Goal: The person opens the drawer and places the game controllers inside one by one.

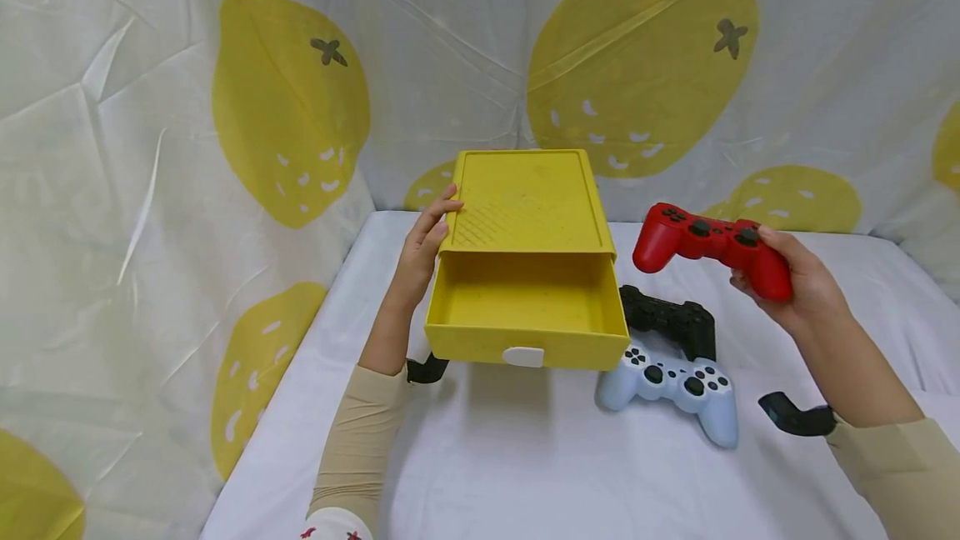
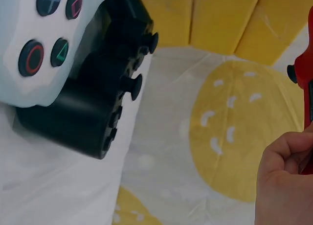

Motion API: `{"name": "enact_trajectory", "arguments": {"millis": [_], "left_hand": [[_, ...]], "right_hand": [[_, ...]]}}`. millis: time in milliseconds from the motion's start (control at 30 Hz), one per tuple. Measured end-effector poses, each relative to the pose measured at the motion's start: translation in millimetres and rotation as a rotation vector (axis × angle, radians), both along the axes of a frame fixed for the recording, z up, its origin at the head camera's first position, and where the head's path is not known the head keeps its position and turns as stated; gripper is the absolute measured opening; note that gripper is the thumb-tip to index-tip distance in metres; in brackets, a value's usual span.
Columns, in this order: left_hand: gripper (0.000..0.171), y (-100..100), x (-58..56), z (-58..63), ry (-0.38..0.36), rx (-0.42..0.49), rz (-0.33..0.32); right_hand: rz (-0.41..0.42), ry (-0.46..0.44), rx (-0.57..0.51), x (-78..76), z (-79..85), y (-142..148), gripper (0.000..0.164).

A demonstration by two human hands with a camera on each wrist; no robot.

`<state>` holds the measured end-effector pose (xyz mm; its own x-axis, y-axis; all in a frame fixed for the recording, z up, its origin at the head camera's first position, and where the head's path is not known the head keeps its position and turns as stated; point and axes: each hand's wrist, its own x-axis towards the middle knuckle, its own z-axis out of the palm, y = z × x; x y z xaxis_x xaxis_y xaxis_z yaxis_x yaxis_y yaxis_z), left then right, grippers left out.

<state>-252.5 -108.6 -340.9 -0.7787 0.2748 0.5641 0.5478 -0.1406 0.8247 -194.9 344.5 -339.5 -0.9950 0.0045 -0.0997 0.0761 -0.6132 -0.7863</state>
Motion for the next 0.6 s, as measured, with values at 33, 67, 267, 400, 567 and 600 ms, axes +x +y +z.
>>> {"name": "enact_trajectory", "arguments": {"millis": [33,67,267,400,567,600], "left_hand": [[0.039,0,-0.1,0.1,-0.001,0.001,0.001],[0.039,0,0.0,0.2,-0.001,0.002,0.002],[0.039,1,0.5,1.0,-0.008,0.0,0.002],[0.04,0,-5.2,-4.2,-0.003,0.005,0.003],[0.039,-1,-21.7,-20.4,0.019,0.021,-0.012],[0.039,-1,-22.8,-21.9,0.023,0.025,-0.015]], "right_hand": [[-0.001,0.006,-0.014,1.6,3.0,-3,0.025],[-0.001,0.014,-0.023,3.0,5.9,-6,0.025],[0.01,0.067,-0.041,10.0,20.1,-30,0.025],[0.045,0.088,-0.044,11.9,25.9,-43,0.026],[0.083,0.079,-0.033,13.7,30.9,-58,0.026],[0.09,0.069,-0.028,14.4,31.8,-61,0.026]]}}
